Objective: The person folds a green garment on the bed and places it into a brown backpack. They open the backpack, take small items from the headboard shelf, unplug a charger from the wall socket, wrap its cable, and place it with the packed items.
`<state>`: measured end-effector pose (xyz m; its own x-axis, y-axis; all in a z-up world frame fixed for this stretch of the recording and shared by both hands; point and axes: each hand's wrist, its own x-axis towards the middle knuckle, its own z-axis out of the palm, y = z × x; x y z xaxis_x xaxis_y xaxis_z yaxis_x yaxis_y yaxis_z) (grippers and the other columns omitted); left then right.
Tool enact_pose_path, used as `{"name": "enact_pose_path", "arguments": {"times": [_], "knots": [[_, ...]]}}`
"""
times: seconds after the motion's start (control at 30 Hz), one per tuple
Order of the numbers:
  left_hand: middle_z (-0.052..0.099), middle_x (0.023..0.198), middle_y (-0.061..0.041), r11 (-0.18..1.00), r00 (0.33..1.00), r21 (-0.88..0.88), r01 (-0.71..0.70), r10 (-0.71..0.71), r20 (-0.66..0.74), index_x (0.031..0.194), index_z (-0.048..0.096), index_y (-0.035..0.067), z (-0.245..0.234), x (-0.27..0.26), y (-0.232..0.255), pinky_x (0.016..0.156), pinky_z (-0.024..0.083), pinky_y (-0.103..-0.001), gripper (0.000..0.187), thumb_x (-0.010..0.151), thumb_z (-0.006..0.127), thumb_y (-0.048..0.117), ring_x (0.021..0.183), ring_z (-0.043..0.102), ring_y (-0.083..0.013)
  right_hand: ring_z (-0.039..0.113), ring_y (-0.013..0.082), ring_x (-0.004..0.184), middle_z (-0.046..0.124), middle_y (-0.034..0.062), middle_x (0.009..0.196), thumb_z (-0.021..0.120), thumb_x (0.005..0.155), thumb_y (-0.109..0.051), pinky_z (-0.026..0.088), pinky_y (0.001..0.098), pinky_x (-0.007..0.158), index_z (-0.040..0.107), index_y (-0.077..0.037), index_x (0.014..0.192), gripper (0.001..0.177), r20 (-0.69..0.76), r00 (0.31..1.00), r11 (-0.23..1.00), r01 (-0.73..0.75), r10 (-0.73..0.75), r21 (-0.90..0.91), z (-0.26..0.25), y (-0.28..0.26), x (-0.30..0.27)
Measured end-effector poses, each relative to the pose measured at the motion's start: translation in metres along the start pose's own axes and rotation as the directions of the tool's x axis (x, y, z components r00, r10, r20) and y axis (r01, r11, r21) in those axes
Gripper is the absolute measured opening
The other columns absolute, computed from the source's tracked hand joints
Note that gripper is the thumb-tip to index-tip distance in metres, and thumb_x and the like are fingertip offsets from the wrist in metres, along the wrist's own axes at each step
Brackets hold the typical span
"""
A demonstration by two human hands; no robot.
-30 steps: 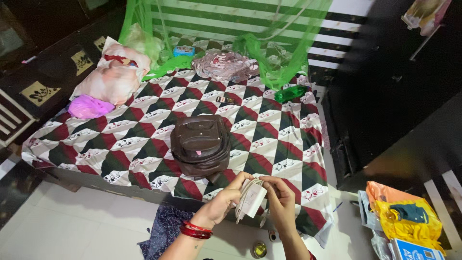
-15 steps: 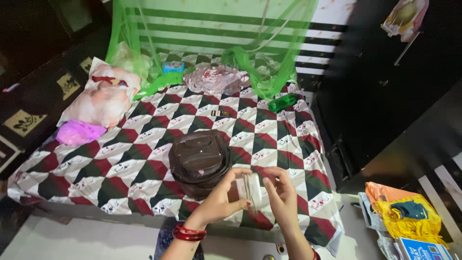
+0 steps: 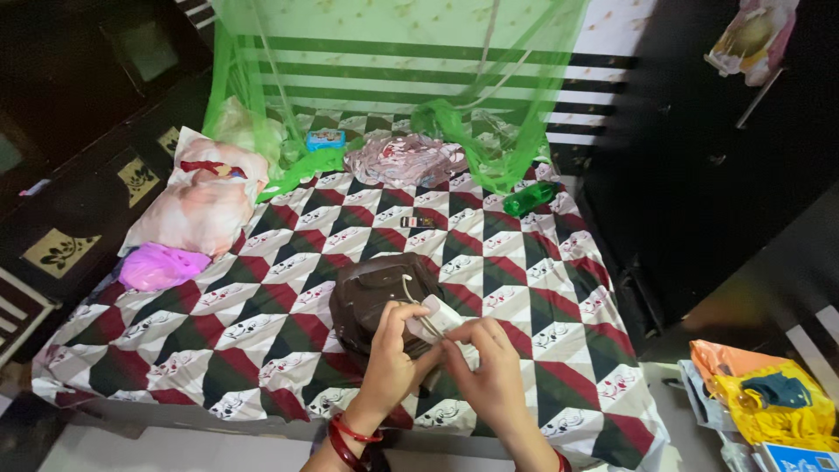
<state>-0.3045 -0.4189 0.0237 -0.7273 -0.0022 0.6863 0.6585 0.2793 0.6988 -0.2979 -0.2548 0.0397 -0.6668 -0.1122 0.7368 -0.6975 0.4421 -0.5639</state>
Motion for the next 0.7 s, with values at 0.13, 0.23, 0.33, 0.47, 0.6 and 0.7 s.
{"name": "enact_pose_path", "arguments": {"times": [0.13, 0.23, 0.33, 0.47, 0.6, 0.7], "knots": [[0.059, 0.108, -0.011, 1.0, 1.0, 0.021, -0.016, 0.015, 0.018, 0.12, 0.055, 0.005, -0.017, 0.002, -0.009, 0.082, 0.052, -0.033, 0.057, 0.073, 0.086, 0.0, 0.095, 0.064, -0.0234, 0.061, 0.0245, 0.076, 0.061, 0.0104, 0.084, 0.073, 0.084, 0.0, 0.05, 0.0354, 0.065, 0.058, 0.0, 0.091, 0.016, 0.191, 0.97, 0.982, -0.17, 0.15, 0.089, 0.014, 0.003, 0.006], [0.056, 0.113, -0.006, 0.933, 0.976, -0.293, 0.207, -0.174, 0.135, 0.123, 0.054, 0.006, -0.034, -0.001, -0.017, 0.083, 0.056, -0.027, 0.046, 0.082, 0.075, 0.001, 0.097, 0.066, -0.0132, 0.062, 0.0251, 0.07, 0.061, 0.0093, 0.076, 0.074, 0.084, -0.002, 0.049, 0.0369, 0.06, 0.06, -0.002, 0.088, 0.015, 0.306, 0.921, 0.954, -0.283, 0.241, 0.099, 0.021, 0.005, 0.012], [0.057, 0.107, -0.003, 0.952, 0.979, -0.229, 0.202, -0.197, 0.046, 0.118, 0.057, 0.005, -0.037, -0.004, -0.026, 0.073, 0.051, -0.022, 0.04, 0.086, 0.081, 0.004, 0.088, 0.057, -0.0074, 0.064, 0.0277, 0.07, 0.063, 0.01, 0.076, 0.075, 0.083, -0.003, 0.05, 0.0377, 0.061, 0.061, -0.002, 0.088, 0.015, 0.348, 0.92, 0.966, -0.233, 0.183, 0.11, 0.029, 0.009, 0.02], [0.06, 0.104, -0.001, 0.95, 0.952, -0.201, 0.237, -0.269, -0.149, 0.113, 0.058, 0.005, -0.037, -0.003, -0.039, 0.066, 0.045, -0.022, 0.03, 0.089, 0.077, 0.002, 0.079, 0.05, -0.0058, 0.063, 0.0333, 0.076, 0.062, 0.0131, 0.081, 0.074, 0.084, -0.001, 0.049, 0.0396, 0.063, 0.06, -0.001, 0.089, 0.015, 0.344, 0.938, 0.99, -0.084, 0.04, 0.114, 0.053, 0.012, 0.028], [0.059, 0.102, 0.001, 0.934, 0.912, -0.254, 0.251, -0.316, -0.261, 0.114, 0.056, 0.006, -0.044, -0.005, -0.047, 0.063, 0.042, -0.019, 0.027, 0.092, 0.072, 0.001, 0.076, 0.048, -0.0017, 0.063, 0.0332, 0.077, 0.062, 0.0134, 0.083, 0.071, 0.084, 0.002, 0.05, 0.0387, 0.065, 0.058, 0.0, 0.09, 0.014, 0.326, 0.944, 0.982, -0.014, -0.05, 0.19, 0.072, 0.013, 0.033], [0.059, 0.102, 0.001, 0.933, 0.893, -0.269, 0.238, -0.319, -0.317, 0.115, 0.056, 0.006, -0.054, -0.006, -0.05, 0.062, 0.042, -0.018, 0.027, 0.093, 0.071, 0.0, 0.075, 0.049, -0.0007, 0.071, 0.0246, 0.072, 0.069, 0.0106, 0.08, 0.079, 0.083, -0.003, 0.055, 0.0339, 0.064, 0.066, -0.002, 0.088, 0.014, 0.319, 0.946, 0.957, -0.138, 0.051, 0.254, 0.082, 0.011, 0.04]]}}
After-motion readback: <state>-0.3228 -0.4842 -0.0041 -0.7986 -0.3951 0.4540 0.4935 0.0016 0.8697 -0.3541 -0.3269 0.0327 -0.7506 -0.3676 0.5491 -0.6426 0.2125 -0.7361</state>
